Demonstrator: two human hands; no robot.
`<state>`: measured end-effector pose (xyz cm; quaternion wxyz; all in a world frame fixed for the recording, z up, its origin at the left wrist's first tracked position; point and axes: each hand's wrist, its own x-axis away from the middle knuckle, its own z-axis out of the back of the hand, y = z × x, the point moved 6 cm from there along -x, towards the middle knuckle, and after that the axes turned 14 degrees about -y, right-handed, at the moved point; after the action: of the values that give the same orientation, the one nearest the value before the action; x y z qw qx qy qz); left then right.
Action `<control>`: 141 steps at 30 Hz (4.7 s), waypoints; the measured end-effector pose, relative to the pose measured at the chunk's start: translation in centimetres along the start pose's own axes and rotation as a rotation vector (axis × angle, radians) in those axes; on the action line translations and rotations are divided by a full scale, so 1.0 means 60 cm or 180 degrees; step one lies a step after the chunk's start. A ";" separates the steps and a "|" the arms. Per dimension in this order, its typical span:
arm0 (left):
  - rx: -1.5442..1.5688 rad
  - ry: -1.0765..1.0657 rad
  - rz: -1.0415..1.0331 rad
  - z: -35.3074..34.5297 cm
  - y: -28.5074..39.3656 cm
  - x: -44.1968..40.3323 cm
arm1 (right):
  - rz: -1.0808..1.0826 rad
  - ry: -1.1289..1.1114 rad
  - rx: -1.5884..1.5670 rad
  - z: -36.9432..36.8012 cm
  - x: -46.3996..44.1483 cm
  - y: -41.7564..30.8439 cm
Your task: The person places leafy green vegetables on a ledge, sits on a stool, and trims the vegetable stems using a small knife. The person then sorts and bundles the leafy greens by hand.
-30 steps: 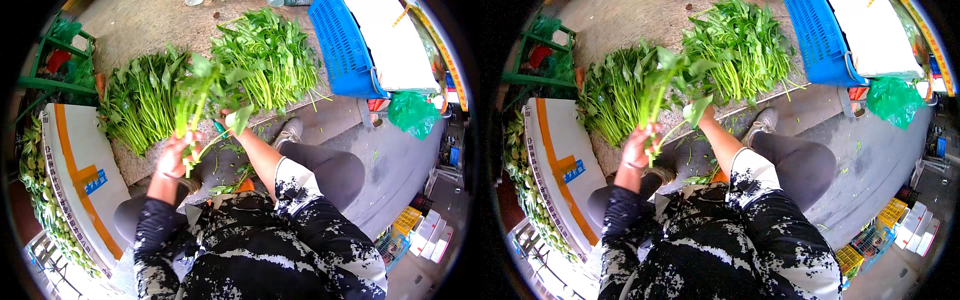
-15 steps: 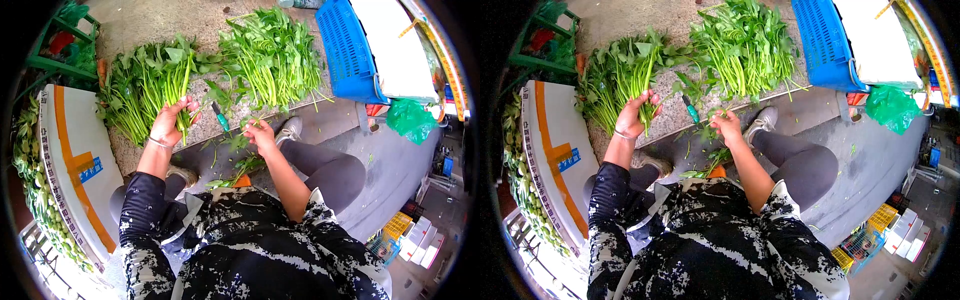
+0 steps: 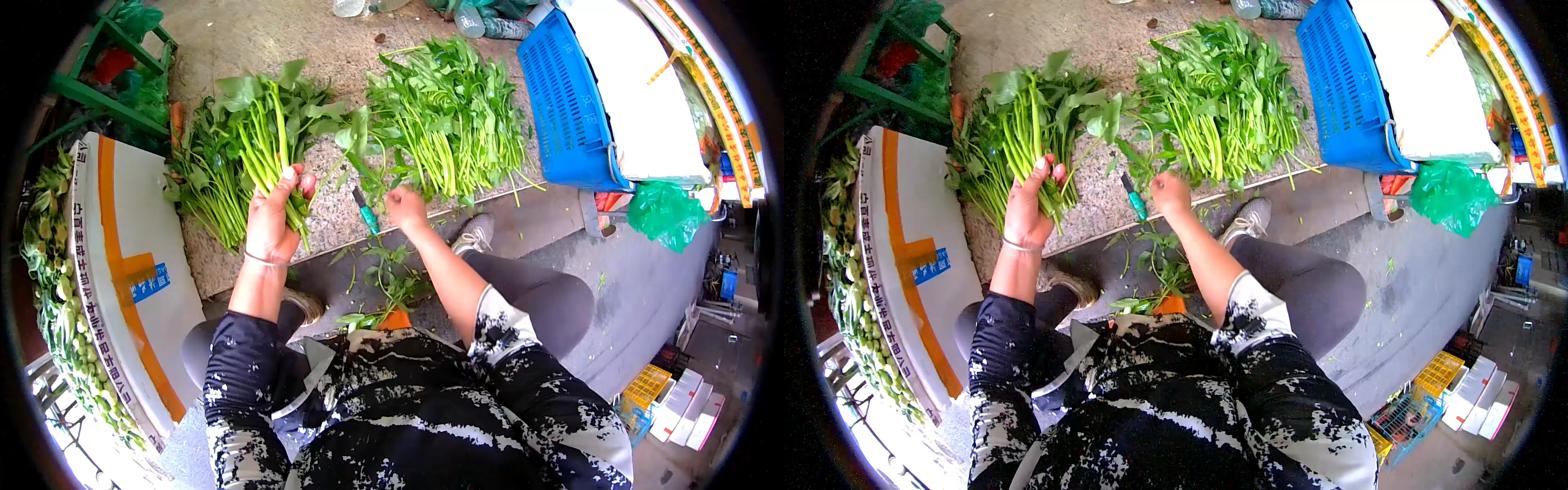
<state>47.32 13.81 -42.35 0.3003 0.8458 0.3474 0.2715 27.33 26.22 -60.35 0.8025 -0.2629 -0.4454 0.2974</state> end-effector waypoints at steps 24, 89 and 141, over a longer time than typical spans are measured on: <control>-0.1319 0.0050 0.1234 -0.045 -0.073 0.030 | 0.2669 0.0876 0.0483 0.033 0.199 -0.257; 0.1142 -0.0770 0.1249 0.031 -0.302 -0.100 | -0.0499 -0.0441 -0.2970 -0.003 0.147 0.052; 0.0016 -0.0337 0.1471 0.013 -0.304 -0.023 | -0.0517 0.0973 -0.0380 0.107 0.099 0.037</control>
<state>39.23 23.10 -55.93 0.2458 0.9167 0.1290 0.2874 23.71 33.00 -55.58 0.8652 -0.3154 -0.3549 0.1613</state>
